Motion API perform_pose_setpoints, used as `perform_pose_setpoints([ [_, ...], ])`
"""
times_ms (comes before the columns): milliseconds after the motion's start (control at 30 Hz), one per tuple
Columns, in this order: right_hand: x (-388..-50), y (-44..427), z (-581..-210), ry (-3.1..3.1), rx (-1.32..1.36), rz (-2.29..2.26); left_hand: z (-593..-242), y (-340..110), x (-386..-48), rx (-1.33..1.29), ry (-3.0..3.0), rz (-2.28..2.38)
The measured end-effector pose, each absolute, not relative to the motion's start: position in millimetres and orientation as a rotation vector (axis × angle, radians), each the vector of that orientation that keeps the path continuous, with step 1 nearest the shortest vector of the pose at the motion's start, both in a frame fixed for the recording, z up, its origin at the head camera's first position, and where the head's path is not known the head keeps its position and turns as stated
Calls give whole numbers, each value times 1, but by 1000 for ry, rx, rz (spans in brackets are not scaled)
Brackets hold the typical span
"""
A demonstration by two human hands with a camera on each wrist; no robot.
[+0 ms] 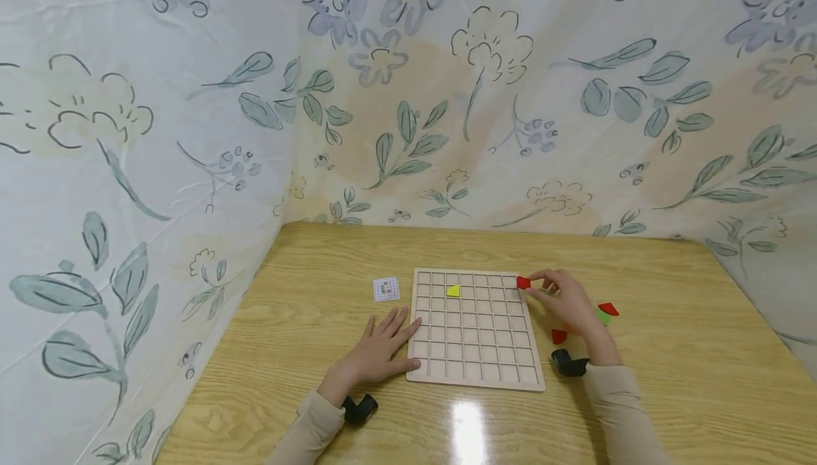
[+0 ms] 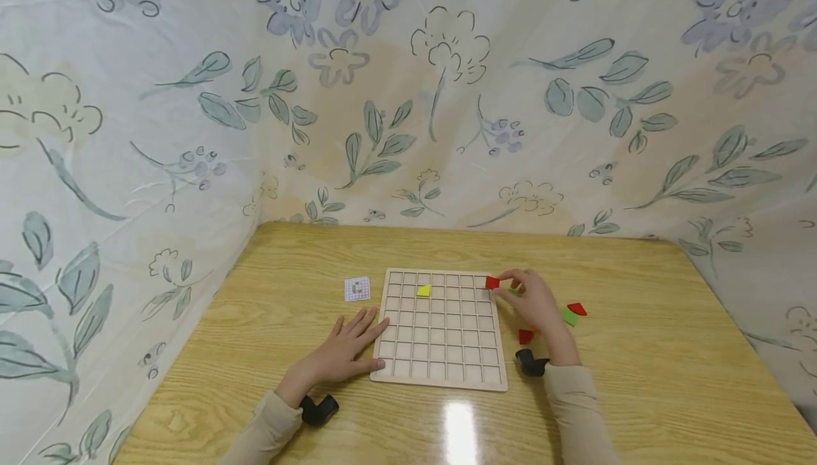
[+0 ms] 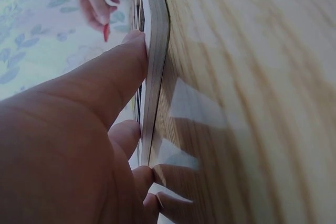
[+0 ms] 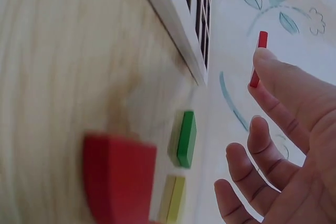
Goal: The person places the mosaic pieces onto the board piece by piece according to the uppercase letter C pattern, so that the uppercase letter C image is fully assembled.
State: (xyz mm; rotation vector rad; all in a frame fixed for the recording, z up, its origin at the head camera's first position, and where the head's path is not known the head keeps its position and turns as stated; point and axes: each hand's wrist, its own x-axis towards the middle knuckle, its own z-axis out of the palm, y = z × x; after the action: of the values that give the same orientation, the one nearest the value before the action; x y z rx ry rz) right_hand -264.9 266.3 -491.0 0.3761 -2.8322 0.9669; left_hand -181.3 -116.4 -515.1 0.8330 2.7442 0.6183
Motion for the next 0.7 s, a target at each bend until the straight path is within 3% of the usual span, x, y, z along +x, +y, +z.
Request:
perform_pose_setpoints([
  [700,-268,223,-492,-2801,447,1062,-506,-115,-178,829,2724,637],
])
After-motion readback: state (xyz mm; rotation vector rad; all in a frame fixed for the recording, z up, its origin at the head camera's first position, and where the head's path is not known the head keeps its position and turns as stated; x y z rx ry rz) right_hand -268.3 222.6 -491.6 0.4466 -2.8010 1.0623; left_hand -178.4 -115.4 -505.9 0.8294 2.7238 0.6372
